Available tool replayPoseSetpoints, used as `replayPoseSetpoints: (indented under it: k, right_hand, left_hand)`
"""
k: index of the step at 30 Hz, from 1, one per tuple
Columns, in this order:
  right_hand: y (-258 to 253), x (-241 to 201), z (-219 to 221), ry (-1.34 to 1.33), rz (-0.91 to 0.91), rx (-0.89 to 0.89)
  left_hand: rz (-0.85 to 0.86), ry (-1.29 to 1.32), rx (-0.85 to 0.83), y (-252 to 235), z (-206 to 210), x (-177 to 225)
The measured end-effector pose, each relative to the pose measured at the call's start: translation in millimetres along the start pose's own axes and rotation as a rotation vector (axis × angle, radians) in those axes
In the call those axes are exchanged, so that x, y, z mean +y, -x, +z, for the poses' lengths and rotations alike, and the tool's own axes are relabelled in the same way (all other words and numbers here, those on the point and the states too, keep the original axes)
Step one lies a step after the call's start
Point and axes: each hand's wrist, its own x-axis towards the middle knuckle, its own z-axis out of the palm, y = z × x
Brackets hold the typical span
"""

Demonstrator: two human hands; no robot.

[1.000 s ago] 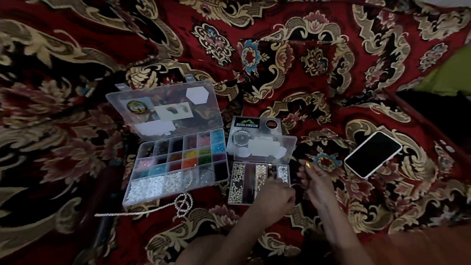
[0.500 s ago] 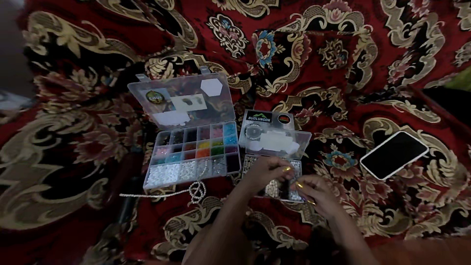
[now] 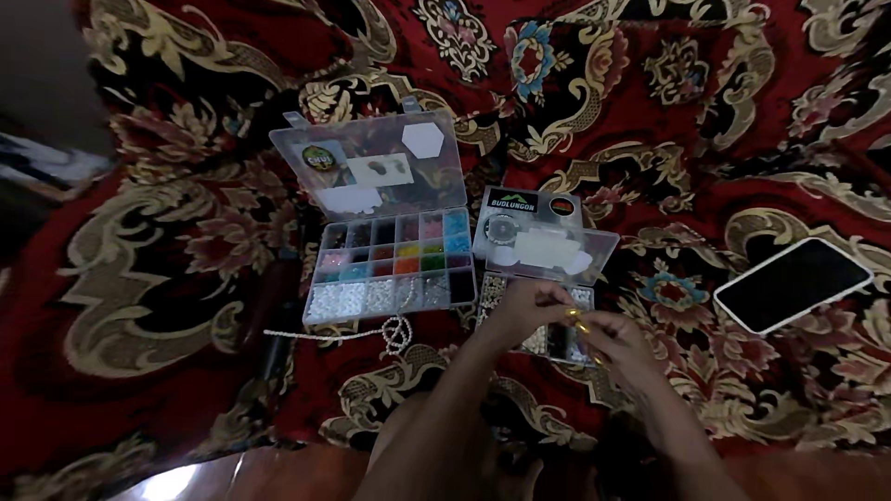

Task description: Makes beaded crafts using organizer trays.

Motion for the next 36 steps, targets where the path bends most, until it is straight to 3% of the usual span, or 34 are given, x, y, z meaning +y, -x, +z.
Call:
replayPoseSetpoints:
  k: [6,10,12,14,17,19,31,36]
  right_hand:
    - [0.9,-2.4,7.9,0.003,-0.013,0.061]
    - [3.5,-1.8,9.1,0.033,-0.020,0.018]
    - [4.6,-2.7,8.4,0.024,-0.010,-0.019]
    - [7.9,-7.2,2.6,0.070,0.064,-0.178]
    - [8.5,-13.0,-5.8,0.273,0.287,-0.552]
    - [7.6,-7.9,-3.7,0.385,0.359,-0.626]
    - [9.9,-9.5,-7.6,0.585,0.271,-0.464]
    - [5.6,-2.8,0.1,0.575,0.214,-0.419]
  left_hand:
    - [0.038,-0.188,0.014,1.6,-18.0,0.8]
    - [-0.017,-0.603,0.109,8.3,-35.9,13.5]
    - [-0.104,-0.757,0.050,13.8,-46.0,20.6]
    - [-0.180,-0.836,-0.072,16.5,-51.8,21.8]
    - [-0.243,-0.879,-0.189,16.7,-50.1,16.6]
    - [-0.253,-0.881,-0.257,14.0,-46.3,10.4]
    - [-0.319,-0.969,-0.428,8.3,-32.6,7.3]
    - [-0.455,-0.970,-0.424,11.5,-27.2,15.7]
